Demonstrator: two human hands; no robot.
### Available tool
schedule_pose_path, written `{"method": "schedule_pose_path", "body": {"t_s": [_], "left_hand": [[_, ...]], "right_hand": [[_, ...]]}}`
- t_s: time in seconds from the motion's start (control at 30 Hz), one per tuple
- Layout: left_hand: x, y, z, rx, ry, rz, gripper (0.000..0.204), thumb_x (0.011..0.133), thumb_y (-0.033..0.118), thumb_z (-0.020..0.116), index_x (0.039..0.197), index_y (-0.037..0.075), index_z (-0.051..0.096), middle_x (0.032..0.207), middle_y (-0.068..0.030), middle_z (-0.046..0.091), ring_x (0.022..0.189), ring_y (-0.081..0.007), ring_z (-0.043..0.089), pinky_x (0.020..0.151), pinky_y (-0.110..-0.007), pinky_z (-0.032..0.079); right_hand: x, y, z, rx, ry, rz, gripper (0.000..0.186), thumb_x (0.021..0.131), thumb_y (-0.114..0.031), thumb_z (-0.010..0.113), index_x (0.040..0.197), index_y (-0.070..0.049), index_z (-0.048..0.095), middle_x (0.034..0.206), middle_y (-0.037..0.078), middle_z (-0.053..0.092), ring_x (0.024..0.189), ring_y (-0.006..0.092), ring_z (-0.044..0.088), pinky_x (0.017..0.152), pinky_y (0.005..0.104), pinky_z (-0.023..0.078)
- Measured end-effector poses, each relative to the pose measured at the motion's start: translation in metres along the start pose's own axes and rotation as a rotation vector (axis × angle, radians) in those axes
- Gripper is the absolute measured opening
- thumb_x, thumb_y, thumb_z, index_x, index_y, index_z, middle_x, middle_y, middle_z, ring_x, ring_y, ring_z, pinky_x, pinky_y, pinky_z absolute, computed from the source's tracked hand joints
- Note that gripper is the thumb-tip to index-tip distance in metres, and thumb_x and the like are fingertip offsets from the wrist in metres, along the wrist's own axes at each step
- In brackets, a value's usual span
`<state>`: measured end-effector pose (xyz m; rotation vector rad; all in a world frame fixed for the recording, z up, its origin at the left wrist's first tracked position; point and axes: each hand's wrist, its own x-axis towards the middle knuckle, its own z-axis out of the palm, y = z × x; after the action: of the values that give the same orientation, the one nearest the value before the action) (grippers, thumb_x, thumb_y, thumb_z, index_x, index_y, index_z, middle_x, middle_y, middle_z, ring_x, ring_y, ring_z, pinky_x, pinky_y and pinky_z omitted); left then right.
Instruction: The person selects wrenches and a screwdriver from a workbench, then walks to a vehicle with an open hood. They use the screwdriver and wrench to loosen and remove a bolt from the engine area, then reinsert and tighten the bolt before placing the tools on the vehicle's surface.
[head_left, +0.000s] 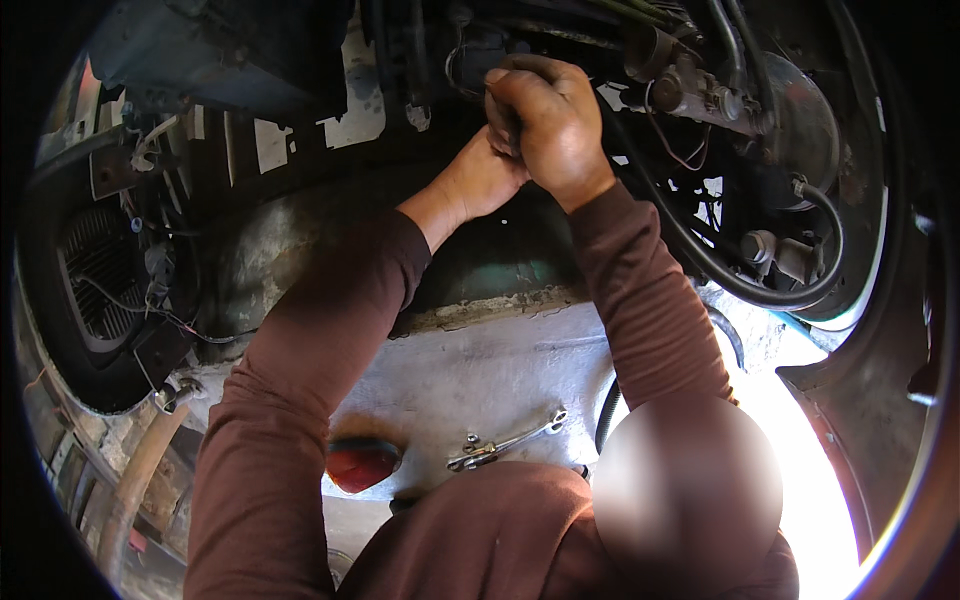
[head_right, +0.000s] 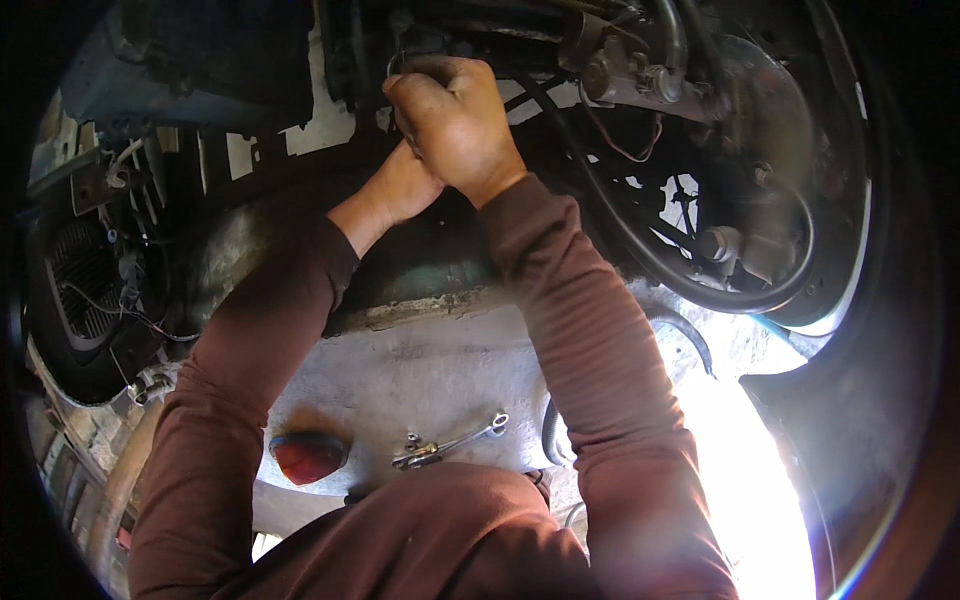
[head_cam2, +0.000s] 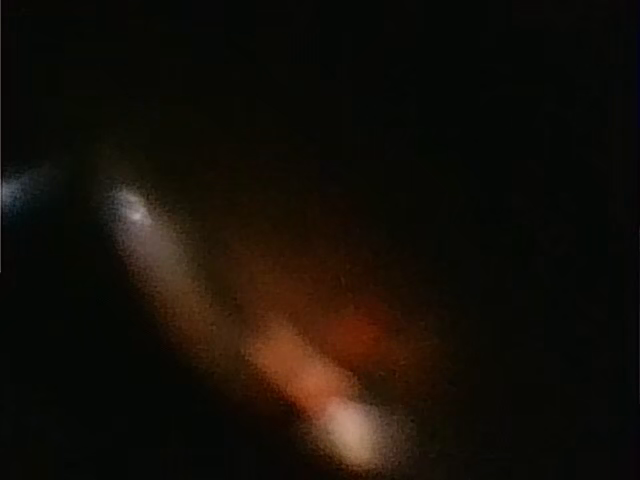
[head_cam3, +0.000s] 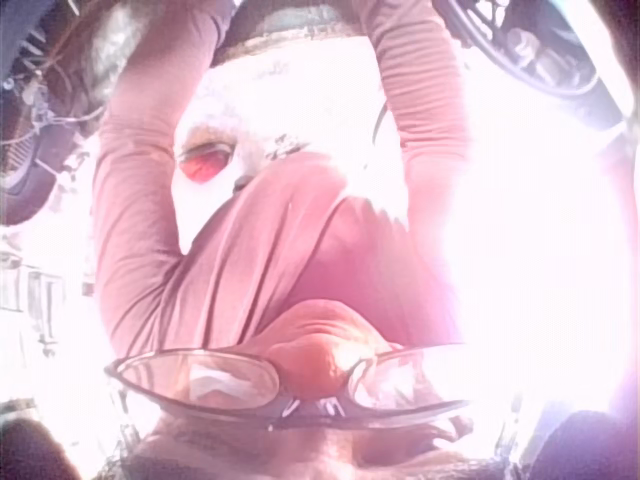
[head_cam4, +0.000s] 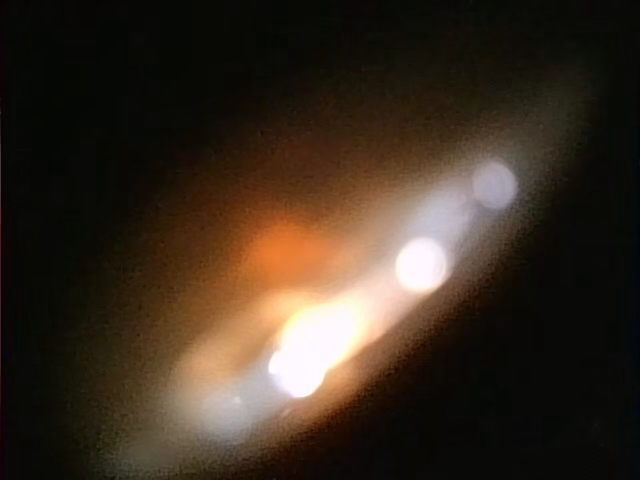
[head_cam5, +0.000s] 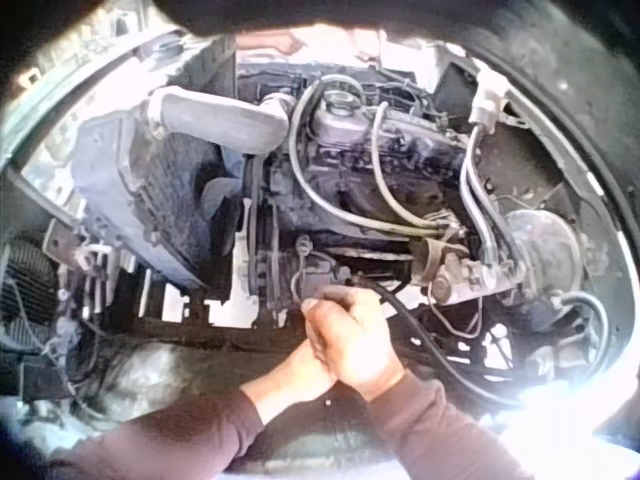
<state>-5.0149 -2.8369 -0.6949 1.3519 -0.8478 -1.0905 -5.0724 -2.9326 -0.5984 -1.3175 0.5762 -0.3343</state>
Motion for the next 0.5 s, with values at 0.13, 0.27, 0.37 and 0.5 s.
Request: {"method": "schedule_pose_path", "body": {"t_s": [0.13, 0.27, 0.37, 0.5], "left_hand": [[0.007, 0.012, -0.006, 0.073, -0.079, -0.114, 0.022, 0.097, 0.013, 0.071, 0.116, 0.003, 0.069, 0.115, -0.0072, 0.075, 0.112, -0.0194, 0.067, 0.097, -0.036, 0.053], [0.0, 0.006, 0.001, 0.062, -0.03, -0.051, 0.022, 0.098, 0.013, 0.07, 0.118, 0.003, 0.069, 0.117, -0.0071, 0.074, 0.112, -0.0194, 0.067, 0.098, -0.035, 0.053], [0.002, 0.01, -0.005, 0.032, -0.051, -0.119, 0.023, 0.1, 0.011, 0.069, 0.121, 0.003, 0.069, 0.118, -0.0067, 0.074, 0.114, -0.0178, 0.066, 0.1, -0.034, 0.052], [-0.007, 0.022, 0.005, 0.003, -0.014, -0.083, 0.024, 0.101, 0.008, 0.067, 0.125, 0.004, 0.066, 0.123, -0.0064, 0.073, 0.115, -0.0168, 0.065, 0.1, -0.034, 0.053]], "right_hand": [[0.013, 0.001, -0.007, 0.099, 0.02, -0.008, 0.027, 0.092, -0.015, 0.065, 0.07, 0.002, 0.063, 0.059, 0.002, 0.055, 0.053, 0.01, 0.048, 0.05, 0.0312, 0.039], [0.003, 0.0, -0.002, -0.071, 0.002, -0.011, 0.034, 0.098, -0.016, 0.056, 0.067, -0.001, 0.054, 0.059, 0.004, 0.051, 0.05, 0.0121, 0.045, 0.05, 0.0302, 0.038], [0.013, 0.005, 0.002, -0.027, 0.027, -0.044, 0.033, 0.097, -0.016, 0.056, 0.067, -0.001, 0.055, 0.057, 0.004, 0.05, 0.049, 0.0117, 0.044, 0.049, 0.0293, 0.037], [0.0, 0.001, 0.001, -0.044, 0.018, -0.049, 0.033, 0.096, -0.016, 0.057, 0.068, -0.001, 0.055, 0.057, 0.004, 0.05, 0.049, 0.0115, 0.044, 0.049, 0.0295, 0.037]]}}
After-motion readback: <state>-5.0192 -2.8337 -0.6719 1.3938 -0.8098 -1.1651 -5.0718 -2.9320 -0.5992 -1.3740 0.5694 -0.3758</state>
